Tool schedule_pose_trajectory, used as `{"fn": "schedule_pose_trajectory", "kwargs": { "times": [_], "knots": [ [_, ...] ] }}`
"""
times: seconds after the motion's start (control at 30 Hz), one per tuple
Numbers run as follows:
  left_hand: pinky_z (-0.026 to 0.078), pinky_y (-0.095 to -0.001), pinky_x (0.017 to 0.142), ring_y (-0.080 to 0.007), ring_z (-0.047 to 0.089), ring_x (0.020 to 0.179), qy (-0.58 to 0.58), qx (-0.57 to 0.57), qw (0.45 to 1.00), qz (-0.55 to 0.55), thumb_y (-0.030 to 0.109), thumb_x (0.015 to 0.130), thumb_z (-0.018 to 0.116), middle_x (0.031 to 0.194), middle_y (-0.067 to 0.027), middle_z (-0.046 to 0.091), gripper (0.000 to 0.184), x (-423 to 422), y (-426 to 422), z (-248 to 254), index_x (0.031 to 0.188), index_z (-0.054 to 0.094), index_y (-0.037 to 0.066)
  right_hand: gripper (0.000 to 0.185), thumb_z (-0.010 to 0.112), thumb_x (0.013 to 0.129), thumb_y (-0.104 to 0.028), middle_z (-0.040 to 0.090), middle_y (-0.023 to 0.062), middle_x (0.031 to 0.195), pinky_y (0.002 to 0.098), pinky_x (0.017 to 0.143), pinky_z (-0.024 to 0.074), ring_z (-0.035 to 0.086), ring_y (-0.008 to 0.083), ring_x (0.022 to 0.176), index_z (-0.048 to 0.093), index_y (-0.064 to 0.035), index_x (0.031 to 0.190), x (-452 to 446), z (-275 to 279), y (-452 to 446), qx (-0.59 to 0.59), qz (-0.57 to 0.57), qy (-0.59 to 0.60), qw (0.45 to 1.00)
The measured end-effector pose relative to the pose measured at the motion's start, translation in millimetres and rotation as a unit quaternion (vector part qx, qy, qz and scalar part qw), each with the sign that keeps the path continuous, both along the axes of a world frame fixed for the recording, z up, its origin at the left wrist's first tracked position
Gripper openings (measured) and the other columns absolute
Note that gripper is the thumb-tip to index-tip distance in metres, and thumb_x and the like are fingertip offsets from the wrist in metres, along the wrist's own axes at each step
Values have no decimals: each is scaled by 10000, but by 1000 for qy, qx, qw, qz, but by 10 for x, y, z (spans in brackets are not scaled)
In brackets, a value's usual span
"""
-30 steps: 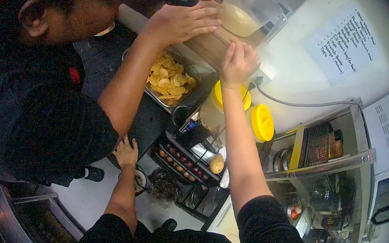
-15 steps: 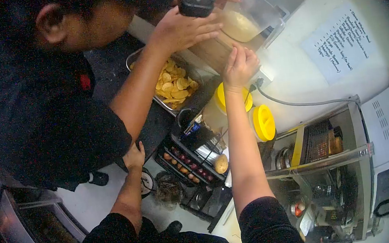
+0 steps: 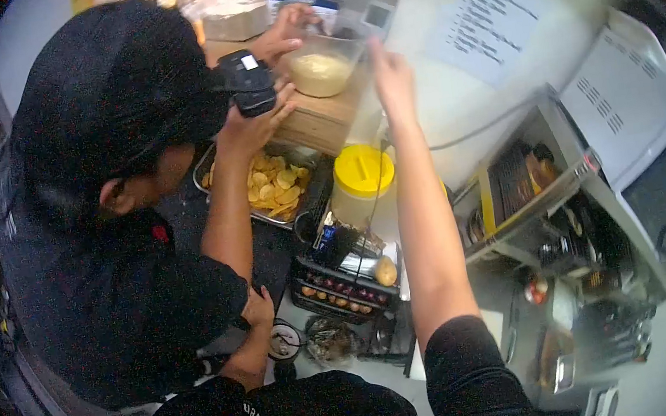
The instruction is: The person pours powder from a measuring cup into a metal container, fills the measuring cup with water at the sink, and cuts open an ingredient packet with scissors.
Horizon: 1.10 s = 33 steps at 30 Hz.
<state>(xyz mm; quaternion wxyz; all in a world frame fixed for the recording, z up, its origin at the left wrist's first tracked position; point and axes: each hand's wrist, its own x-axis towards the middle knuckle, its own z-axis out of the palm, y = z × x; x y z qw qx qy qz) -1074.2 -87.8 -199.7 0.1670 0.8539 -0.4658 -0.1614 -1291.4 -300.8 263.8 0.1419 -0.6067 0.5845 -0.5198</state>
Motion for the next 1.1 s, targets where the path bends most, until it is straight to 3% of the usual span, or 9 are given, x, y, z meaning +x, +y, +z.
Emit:
{"fn": "schedule_pose_trajectory", "kwargs": {
  "times": [0.07,0.1,0.2,0.33,0.4,0.53,0.73,0.93,1.1],
  "knots": [
    [279,-582,989,-351,364,1258,-21,17,1000,1,408,900,443,1404,-153,330,633,-47,1,-183,1408,217,106,651,544,779,-639,607,94,710,313,642,484,592,194,655,607,4,855,29,-53,-302,52,78,-112,989],
    [193,-672,976,-346,258,1318,-6,24,1000,-8,391,897,456,1451,-142,225,656,-74,-4,-222,1423,171,125,631,543,778,-642,581,76,675,318,604,484,560,183,593,586,-13,810,66,-21,-313,70,102,-172,977],
    [103,-697,984,-350,132,1358,3,14,996,-87,381,892,467,1472,-134,151,664,-304,138,230,1426,164,130,547,591,768,-610,471,17,566,302,519,458,460,147,484,504,-77,683,153,-23,-207,90,192,-350,912],
    [96,-725,959,-367,151,1346,5,-97,983,-153,370,886,478,1453,-143,189,641,-532,115,277,1417,207,132,446,689,759,-464,406,-5,503,286,384,384,369,119,402,475,-103,608,304,-88,-111,-17,111,-409,906],
    [74,-709,977,-347,139,1357,33,-124,980,-154,369,904,449,1458,-119,190,611,-628,58,427,1416,213,132,401,681,776,-395,419,1,496,291,351,351,360,122,383,484,-94,600,234,-105,-2,-81,67,-401,910],
    [88,-685,995,-335,169,1354,81,-173,965,-178,376,929,404,1456,-115,198,576,-678,66,681,1414,219,127,323,646,789,-279,439,16,503,294,347,319,366,129,371,491,-74,593,-86,-149,433,-90,78,-468,875],
    [113,-661,1004,-357,228,1325,79,-214,943,-243,399,940,366,1449,-124,213,568,-784,311,841,1409,226,111,386,618,810,-243,384,2,445,283,364,292,349,114,368,440,-71,514,-839,-212,1819,-87,105,-465,875],
    [94,-626,1031,-357,218,1330,72,-240,919,-304,381,940,368,1445,-128,220,574,-1253,883,1004,1410,217,88,392,648,800,-258,388,-18,445,249,370,281,348,82,375,460,-96,497,-2033,-673,3627,-44,-1,-430,902],
    [81,-582,1055,-357,197,1337,87,-259,883,-382,242,911,472,1438,-170,214,583,-2221,1546,1177,1392,221,29,393,646,789,-268,380,-34,454,246,398,280,341,72,403,464,-98,484,-3171,-1153,5413,-15,-150,-388,909]
  ]
}}
